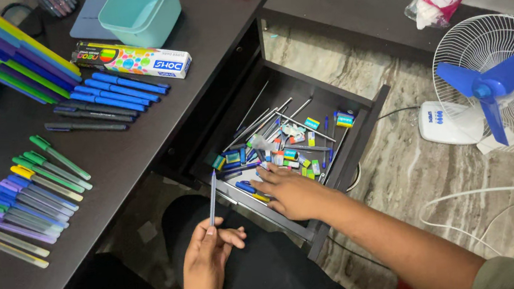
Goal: The person assembles pens by inserting ink cartridges into pen barrels. They repeatedly pick up a barrel and a cartridge from a drawer, insert the cartridge, and place the assembled pen on the desk.
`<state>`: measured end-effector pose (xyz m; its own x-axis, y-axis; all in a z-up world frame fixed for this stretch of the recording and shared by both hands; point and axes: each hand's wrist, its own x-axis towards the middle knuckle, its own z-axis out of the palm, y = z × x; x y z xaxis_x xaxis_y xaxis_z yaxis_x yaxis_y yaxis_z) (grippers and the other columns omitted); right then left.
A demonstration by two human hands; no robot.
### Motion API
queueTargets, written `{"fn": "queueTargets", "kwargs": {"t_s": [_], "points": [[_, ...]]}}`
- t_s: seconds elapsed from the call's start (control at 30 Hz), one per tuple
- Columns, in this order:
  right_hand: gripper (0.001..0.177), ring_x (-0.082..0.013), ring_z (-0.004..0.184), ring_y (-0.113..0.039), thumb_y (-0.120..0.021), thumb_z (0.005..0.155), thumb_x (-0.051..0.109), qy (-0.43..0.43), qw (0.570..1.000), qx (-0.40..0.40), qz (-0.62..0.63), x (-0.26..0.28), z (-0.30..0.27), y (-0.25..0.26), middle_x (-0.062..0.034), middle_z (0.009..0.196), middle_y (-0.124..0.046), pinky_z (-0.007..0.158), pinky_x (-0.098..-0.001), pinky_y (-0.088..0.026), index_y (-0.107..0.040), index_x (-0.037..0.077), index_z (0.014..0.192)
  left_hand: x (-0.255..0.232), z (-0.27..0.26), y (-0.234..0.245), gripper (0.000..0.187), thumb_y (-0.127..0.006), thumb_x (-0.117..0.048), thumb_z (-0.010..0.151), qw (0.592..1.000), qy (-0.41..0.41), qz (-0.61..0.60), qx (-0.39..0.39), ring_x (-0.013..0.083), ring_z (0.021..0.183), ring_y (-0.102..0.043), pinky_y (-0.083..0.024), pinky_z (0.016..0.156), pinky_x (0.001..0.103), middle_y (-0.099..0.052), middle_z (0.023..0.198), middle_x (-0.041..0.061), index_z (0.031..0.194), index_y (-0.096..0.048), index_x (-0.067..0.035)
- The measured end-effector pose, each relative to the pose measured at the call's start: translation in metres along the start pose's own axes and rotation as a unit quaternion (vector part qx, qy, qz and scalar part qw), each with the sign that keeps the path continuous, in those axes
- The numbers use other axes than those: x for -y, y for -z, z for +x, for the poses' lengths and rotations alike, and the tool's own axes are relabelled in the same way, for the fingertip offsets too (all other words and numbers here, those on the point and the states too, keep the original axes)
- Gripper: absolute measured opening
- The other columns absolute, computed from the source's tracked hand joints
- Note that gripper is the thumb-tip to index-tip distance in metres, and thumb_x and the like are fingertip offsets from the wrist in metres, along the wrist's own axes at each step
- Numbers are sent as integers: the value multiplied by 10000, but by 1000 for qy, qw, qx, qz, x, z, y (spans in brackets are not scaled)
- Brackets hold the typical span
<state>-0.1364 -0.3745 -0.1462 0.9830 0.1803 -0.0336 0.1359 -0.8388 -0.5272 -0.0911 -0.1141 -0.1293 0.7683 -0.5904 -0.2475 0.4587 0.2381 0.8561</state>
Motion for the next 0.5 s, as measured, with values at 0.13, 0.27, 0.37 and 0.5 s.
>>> {"fn": "queueTargets", "kwargs": {"t_s": [0.13, 0.27, 0.37, 0.5], "points": [[565, -412, 1482, -327, -725, 860, 195, 4, 1000, 12, -13, -9, 1, -7, -194, 1578, -409, 1162, -499, -337, -565, 98, 1393, 0, 0, 1, 317, -364, -213, 1071, 1000, 18, 8, -23, 313, 994, -687, -472, 1079, 479, -693, 826, 197, 1216, -513, 26], [491, -398, 1483, -365, -715, 886, 241, -62, 996, -45, -38, -14, 5, -10, -202, 1560, -443, 1203, -485, -332, -622, 96, 1346, 10, 2, 8, 307, -379, -204, 1076, 1000, -9, -13, 1, 318, 972, -682, -475, 1088, 485, -685, 818, 199, 1214, -514, 35], [579, -457, 1465, -321, -730, 858, 294, -173, 970, -150, -81, -18, 8, -4, -263, 1544, -405, 1207, -516, -292, -596, 73, 1377, 24, 7, 20, 309, -397, -206, 1067, 999, -28, -29, 14, 328, 931, -686, -481, 1069, 498, -690, 799, 209, 1220, -514, 35], [1055, -618, 1507, -35, -828, 738, 438, -321, 944, -10, -78, -13, 21, 1, -376, 1609, -80, 1163, -633, -188, -316, 31, 1566, 44, 16, 37, 325, -409, -224, 1029, 999, -9, -38, -6, 337, 893, -709, -495, 1026, 512, -701, 766, 228, 1205, -514, 29]]}}
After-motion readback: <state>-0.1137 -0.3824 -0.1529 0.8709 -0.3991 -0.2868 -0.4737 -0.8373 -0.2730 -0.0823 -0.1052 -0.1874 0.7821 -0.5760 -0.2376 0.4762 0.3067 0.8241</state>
